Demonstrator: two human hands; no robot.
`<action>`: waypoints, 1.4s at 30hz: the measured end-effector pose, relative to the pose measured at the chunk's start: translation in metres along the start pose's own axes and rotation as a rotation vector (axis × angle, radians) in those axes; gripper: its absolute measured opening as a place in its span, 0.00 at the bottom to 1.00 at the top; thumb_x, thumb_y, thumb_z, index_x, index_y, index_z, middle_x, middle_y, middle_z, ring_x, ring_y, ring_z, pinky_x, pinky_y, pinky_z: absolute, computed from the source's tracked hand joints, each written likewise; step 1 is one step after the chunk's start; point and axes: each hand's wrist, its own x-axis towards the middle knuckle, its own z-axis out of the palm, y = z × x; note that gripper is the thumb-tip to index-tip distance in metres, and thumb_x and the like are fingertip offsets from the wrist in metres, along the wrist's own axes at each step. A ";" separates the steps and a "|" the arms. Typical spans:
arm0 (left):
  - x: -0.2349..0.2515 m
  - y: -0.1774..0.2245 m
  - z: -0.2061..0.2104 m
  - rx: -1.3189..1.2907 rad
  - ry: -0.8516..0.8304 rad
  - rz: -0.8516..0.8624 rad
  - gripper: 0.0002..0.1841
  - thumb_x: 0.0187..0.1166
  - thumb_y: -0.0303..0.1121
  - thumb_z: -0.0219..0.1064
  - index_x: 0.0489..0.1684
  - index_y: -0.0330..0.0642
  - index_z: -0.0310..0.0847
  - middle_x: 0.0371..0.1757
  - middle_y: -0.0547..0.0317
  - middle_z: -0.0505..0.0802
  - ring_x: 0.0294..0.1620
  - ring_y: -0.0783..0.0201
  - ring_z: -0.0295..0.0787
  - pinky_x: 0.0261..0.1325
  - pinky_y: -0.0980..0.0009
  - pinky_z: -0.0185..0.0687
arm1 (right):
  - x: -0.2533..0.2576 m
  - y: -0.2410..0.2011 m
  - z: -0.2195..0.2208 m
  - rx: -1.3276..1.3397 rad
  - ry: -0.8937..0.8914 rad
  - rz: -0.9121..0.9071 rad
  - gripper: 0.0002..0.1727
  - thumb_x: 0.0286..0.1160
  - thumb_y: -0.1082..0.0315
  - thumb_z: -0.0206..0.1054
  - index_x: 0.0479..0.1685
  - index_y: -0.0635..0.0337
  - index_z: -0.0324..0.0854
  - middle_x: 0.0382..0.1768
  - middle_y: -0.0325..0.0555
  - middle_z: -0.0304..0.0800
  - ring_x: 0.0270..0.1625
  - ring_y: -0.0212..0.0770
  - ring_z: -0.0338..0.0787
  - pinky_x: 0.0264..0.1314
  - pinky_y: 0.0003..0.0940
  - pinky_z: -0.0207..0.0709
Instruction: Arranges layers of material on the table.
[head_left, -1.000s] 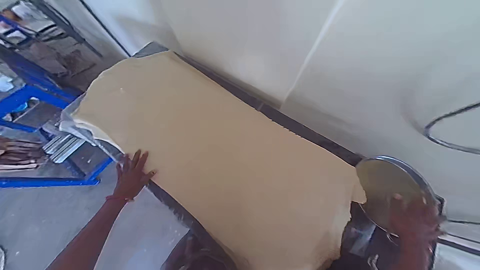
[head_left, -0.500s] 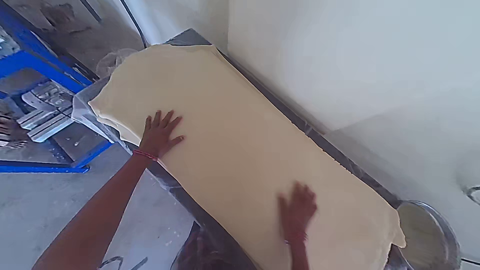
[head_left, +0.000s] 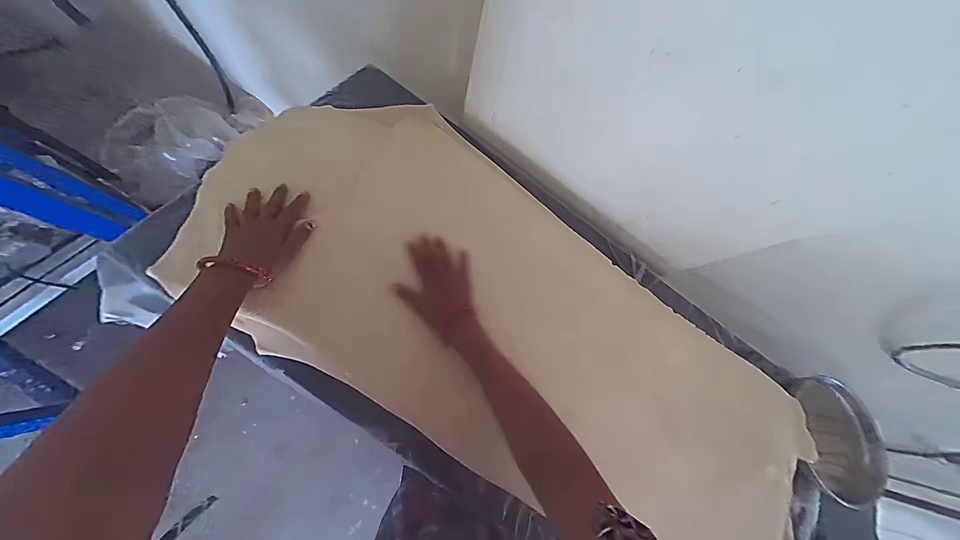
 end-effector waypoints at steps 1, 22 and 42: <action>-0.003 0.002 0.002 -0.004 0.021 -0.002 0.35 0.91 0.57 0.35 0.94 0.51 0.55 0.93 0.36 0.57 0.92 0.23 0.41 0.81 0.16 0.31 | -0.026 0.042 -0.007 -0.042 0.018 0.100 0.46 0.81 0.27 0.47 0.96 0.40 0.51 0.96 0.43 0.47 0.97 0.53 0.42 0.91 0.74 0.32; 0.094 0.346 0.098 0.065 -0.173 0.508 0.44 0.81 0.71 0.48 0.95 0.56 0.53 0.95 0.35 0.50 0.92 0.20 0.30 0.75 0.09 0.19 | -0.143 -0.057 0.010 0.194 0.029 0.211 0.42 0.73 0.36 0.67 0.88 0.42 0.69 0.88 0.32 0.68 0.94 0.49 0.55 0.93 0.69 0.40; -0.237 0.431 0.168 0.017 -0.553 1.138 0.63 0.62 0.83 0.55 0.94 0.41 0.53 0.93 0.34 0.56 0.93 0.28 0.42 0.81 0.17 0.32 | -0.505 0.103 -0.052 0.004 -0.107 0.812 0.84 0.32 0.10 0.67 0.91 0.70 0.53 0.90 0.73 0.51 0.91 0.76 0.50 0.82 0.86 0.39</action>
